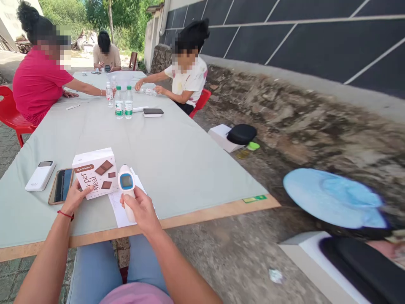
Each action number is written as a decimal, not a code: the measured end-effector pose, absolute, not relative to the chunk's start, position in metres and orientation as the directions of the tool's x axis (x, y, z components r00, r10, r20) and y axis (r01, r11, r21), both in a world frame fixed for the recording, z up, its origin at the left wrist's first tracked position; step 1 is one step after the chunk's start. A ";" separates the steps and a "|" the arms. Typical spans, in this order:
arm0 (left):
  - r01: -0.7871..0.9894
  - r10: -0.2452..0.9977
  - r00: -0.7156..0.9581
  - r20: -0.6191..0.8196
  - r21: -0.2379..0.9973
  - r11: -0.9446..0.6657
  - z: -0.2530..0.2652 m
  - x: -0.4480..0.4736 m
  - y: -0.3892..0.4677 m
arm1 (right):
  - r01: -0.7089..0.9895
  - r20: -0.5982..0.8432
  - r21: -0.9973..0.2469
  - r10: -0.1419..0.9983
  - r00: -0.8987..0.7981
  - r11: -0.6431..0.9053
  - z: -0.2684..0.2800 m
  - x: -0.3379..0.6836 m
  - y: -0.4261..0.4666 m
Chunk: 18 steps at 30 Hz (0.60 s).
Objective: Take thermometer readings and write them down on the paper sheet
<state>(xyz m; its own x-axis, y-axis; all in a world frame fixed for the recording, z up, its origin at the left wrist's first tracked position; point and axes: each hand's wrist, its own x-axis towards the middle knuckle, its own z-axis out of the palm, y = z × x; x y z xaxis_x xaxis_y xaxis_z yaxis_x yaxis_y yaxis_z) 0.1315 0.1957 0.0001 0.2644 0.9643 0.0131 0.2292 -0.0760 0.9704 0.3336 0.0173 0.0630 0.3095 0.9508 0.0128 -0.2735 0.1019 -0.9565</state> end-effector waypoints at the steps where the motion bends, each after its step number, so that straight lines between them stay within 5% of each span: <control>1: 0.259 0.955 0.295 -0.027 0.964 -0.053 0.007 0.129 0.199 | -0.265 0.022 -0.958 0.948 0.316 0.111 0.064 0.339 0.011; 5: 0.285 0.942 0.315 -0.113 0.958 0.019 0.032 0.134 0.214 | -0.213 0.012 -0.972 0.933 0.360 0.095 0.053 0.362 -0.007; 18: 0.270 0.984 0.170 0.057 0.957 -0.102 0.019 0.261 0.326 | -0.242 -0.138 -0.970 0.868 0.477 -0.021 0.037 0.401 -0.011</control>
<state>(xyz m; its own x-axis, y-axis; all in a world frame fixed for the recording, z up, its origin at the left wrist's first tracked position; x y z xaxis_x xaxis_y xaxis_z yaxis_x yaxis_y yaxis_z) 0.2607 0.3265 0.0189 0.1697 0.9838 0.0573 0.2703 -0.1024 0.9573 0.4006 -0.0106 0.0367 0.4774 0.8679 -0.1375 -0.2415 -0.0209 -0.9702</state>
